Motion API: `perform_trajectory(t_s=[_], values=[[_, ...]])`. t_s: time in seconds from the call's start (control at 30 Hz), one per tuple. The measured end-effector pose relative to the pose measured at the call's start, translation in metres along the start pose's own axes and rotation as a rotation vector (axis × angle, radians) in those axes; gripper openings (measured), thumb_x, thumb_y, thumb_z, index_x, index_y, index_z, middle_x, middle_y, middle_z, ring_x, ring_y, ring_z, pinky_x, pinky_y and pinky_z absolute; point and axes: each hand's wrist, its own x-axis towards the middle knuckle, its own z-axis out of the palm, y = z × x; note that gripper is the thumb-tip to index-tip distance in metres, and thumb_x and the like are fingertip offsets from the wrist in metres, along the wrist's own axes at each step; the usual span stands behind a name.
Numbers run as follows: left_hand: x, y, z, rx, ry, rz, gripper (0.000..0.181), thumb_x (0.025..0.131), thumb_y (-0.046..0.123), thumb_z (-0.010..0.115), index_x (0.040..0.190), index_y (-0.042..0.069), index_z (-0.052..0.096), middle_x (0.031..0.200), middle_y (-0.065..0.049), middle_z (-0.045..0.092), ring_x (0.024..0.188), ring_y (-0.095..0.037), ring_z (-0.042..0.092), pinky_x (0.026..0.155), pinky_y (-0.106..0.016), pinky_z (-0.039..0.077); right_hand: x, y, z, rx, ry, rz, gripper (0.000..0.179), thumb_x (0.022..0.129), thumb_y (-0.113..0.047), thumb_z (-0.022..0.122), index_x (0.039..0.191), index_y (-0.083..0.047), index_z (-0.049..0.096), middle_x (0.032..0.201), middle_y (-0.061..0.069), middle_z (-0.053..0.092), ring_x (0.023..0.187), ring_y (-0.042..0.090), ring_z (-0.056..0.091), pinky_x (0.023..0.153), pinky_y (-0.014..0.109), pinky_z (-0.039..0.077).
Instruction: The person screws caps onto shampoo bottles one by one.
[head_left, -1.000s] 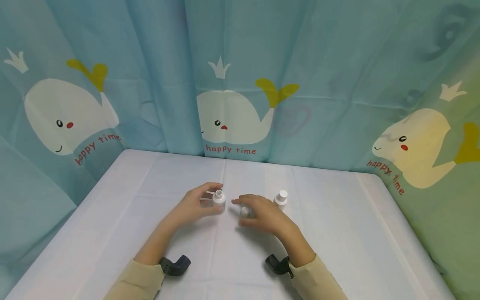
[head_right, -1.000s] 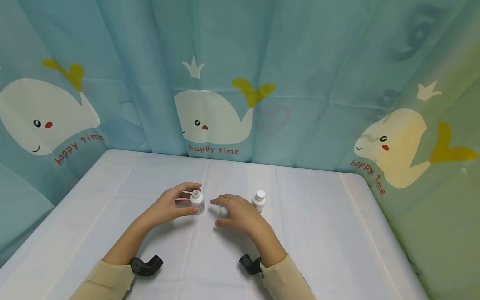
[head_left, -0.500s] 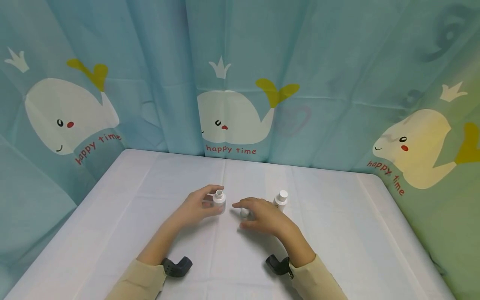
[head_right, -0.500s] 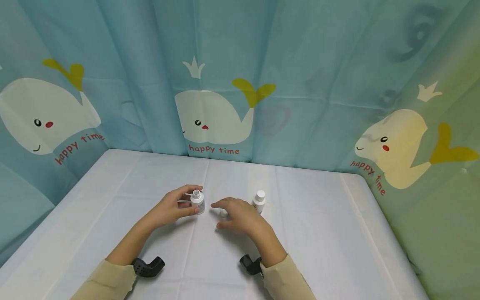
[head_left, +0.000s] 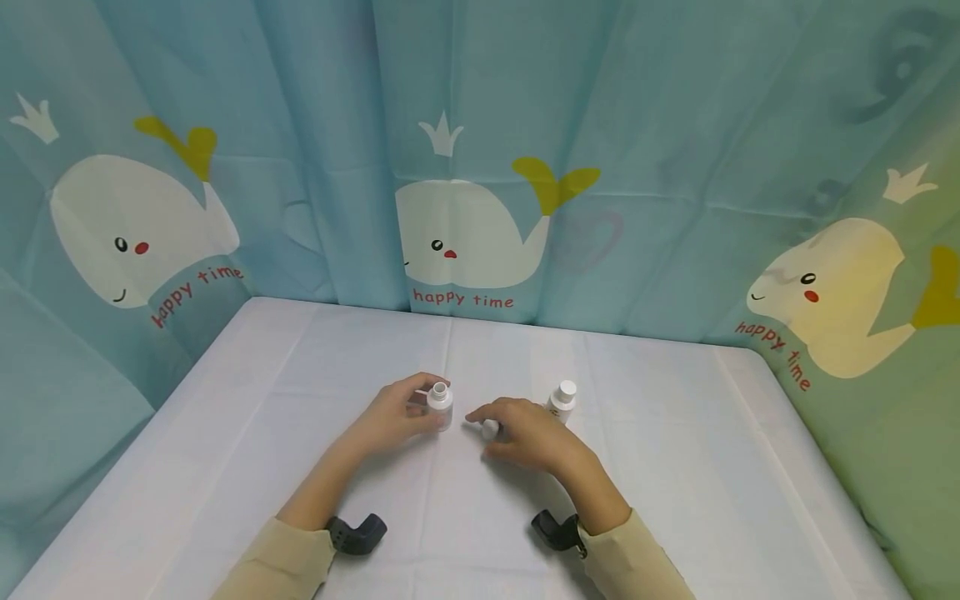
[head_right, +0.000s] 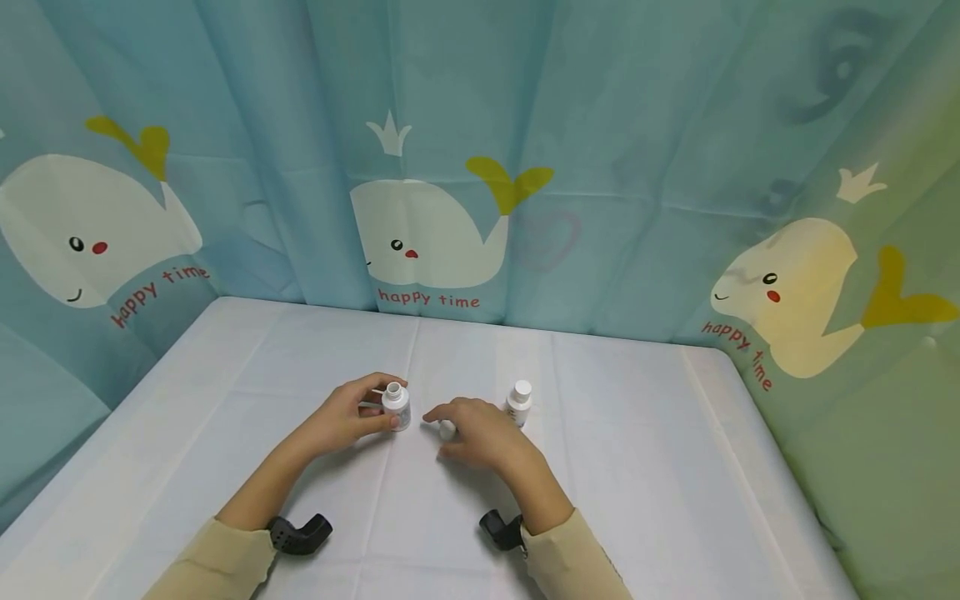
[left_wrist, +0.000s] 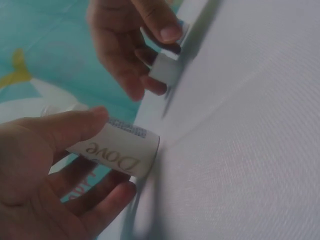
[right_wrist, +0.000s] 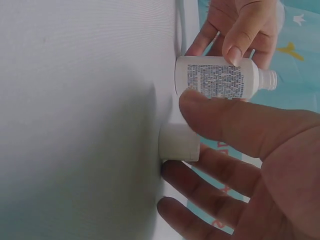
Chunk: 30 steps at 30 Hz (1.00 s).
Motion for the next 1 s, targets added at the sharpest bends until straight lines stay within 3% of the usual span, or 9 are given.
perform_trajectory(t_s=[0.27, 0.6, 0.83, 1.0], values=[[0.0, 0.0, 0.002, 0.016, 0.023, -0.016, 0.048, 0.086, 0.011, 0.077, 0.13, 0.007, 0.058, 0.125, -0.008, 0.064, 0.112, -0.029, 0.064, 0.093, -0.04, 0.055, 0.002, 0.001, 0.003, -0.038, 0.04, 0.006, 0.036, 0.078, 0.002, 0.071, 0.11, -0.015, 0.075, 0.104, -0.004, 0.073, 0.099, 0.015, 0.065, 0.085, 0.033, 0.052], [-0.001, 0.007, 0.002, 0.007, 0.107, 0.01, 0.049, 0.084, 0.016, 0.081, 0.127, 0.009, 0.059, 0.123, -0.006, 0.065, 0.11, -0.027, 0.065, 0.092, -0.039, 0.055, 0.002, -0.001, -0.004, -0.026, 0.085, 0.008, 0.028, 0.08, -0.005, 0.072, 0.106, -0.016, 0.076, 0.097, -0.007, 0.071, 0.084, 0.013, 0.063, 0.074, 0.028, 0.052], [-0.002, 0.018, 0.0, -0.051, 0.136, 0.012, 0.049, 0.084, 0.017, 0.081, 0.127, 0.01, 0.06, 0.124, -0.006, 0.065, 0.113, -0.027, 0.064, 0.096, -0.038, 0.054, -0.002, -0.001, -0.012, 0.053, 0.123, -0.027, 0.025, 0.084, -0.008, 0.071, 0.108, -0.012, 0.075, 0.1, -0.006, 0.071, 0.086, 0.012, 0.063, 0.077, 0.028, 0.053], [-0.005, 0.026, 0.0, -0.076, 0.155, 0.028, 0.05, 0.084, 0.021, 0.081, 0.128, 0.013, 0.059, 0.125, -0.006, 0.063, 0.115, -0.026, 0.062, 0.095, -0.033, 0.054, -0.006, -0.005, -0.021, 0.138, 0.199, -0.044, 0.024, 0.086, -0.008, 0.07, 0.109, -0.011, 0.074, 0.101, -0.002, 0.072, 0.085, 0.011, 0.064, 0.075, 0.03, 0.056]])
